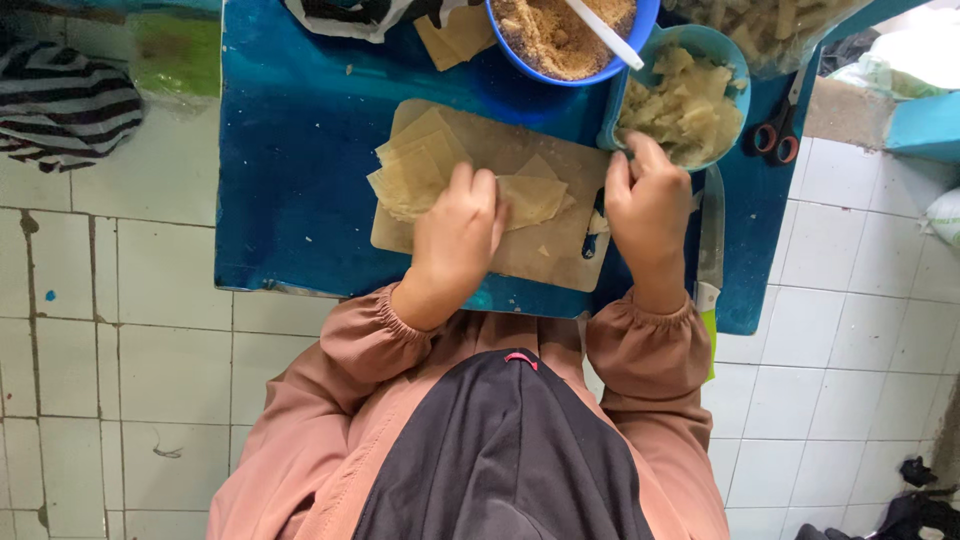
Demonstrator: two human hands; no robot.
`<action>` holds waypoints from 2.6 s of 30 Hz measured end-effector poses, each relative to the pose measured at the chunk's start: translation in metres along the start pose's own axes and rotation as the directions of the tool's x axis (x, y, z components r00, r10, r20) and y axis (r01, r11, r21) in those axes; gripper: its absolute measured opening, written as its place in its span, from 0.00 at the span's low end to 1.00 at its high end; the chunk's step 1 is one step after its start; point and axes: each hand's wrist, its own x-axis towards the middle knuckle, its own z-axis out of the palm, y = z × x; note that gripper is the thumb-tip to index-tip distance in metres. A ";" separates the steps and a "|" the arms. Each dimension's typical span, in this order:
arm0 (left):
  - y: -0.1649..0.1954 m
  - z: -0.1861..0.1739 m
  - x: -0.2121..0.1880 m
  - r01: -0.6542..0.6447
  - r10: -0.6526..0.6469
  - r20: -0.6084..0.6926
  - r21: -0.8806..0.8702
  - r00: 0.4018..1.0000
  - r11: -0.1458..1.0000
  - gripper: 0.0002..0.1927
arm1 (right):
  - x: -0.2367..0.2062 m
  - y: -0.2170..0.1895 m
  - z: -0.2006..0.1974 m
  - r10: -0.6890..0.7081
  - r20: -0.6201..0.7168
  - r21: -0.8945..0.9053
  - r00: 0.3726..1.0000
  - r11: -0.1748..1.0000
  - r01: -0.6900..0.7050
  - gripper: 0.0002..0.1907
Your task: The person folds thin square pastry wrappers on a cutting board, pressing and shaping each piece by hand and setting folded pieces aside. They occasionally scoop brown filling from a blue bowl with a spoon and place it onto a wrapper before folding it closed.
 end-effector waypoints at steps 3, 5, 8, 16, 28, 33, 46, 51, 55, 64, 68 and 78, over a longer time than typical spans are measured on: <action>0.000 0.008 0.002 -0.002 0.002 0.044 0.002 0.999 1.000 0.09 | 0.009 0.001 0.000 0.041 0.121 0.001 0.992 0.999 -0.042 0.09; 0.003 0.012 0.003 0.006 -0.009 0.075 0.033 0.997 0.999 0.08 | 0.016 -0.001 0.003 -0.039 0.120 -0.103 0.992 0.993 0.052 0.09; 0.006 0.013 0.004 0.003 -0.010 0.071 0.095 0.997 0.996 0.09 | 0.019 -0.003 0.002 0.088 0.160 -0.072 0.983 0.994 -0.078 0.12; 0.000 0.014 0.005 0.036 -0.050 0.097 0.148 0.994 0.988 0.10 | 0.006 -0.002 0.011 0.019 0.011 -0.203 1.000 0.979 -0.017 0.10; -0.003 -0.002 0.011 0.016 0.000 0.141 -0.111 0.990 0.994 0.10 | -0.013 -0.044 -0.015 0.026 0.015 0.048 1.000 0.998 -0.027 0.12; -0.008 -0.009 0.019 0.047 -0.017 0.194 -0.155 0.981 0.987 0.14 | -0.015 -0.042 -0.010 -0.457 0.252 -0.184 0.853 0.843 0.506 0.30; -0.004 0.015 0.010 0.050 -0.051 0.077 0.022 0.996 0.999 0.10 | -0.027 -0.035 -0.008 -0.453 0.354 -0.583 0.818 0.577 0.572 0.17; 0.000 0.015 0.008 0.011 -0.011 0.017 -0.014 1.000 1.000 0.09 | -0.023 -0.041 -0.001 -0.564 0.266 -0.396 0.782 0.675 0.622 0.20; 0.005 0.011 0.008 0.025 -0.025 0.010 0.013 1.000 1.000 0.12 | -0.020 -0.043 0.008 -0.575 0.302 -0.452 0.760 0.616 0.645 0.20; 0.003 0.020 0.010 0.048 -0.052 0.034 0.108 0.998 0.993 0.09 | -0.026 -0.012 -0.009 -0.286 0.070 -0.465 0.956 0.838 0.285 0.24; 0.010 0.021 0.005 -0.007 0.014 -0.065 0.114 0.998 0.993 0.07 | -0.028 -0.004 0.002 -0.246 0.108 -0.761 0.963 0.603 0.239 0.30; 0.004 0.011 0.000 0.042 -0.045 0.032 0.089 0.998 0.995 0.09 | -0.045 -0.016 -0.033 -0.214 0.145 -0.885 0.966 0.408 0.223 0.27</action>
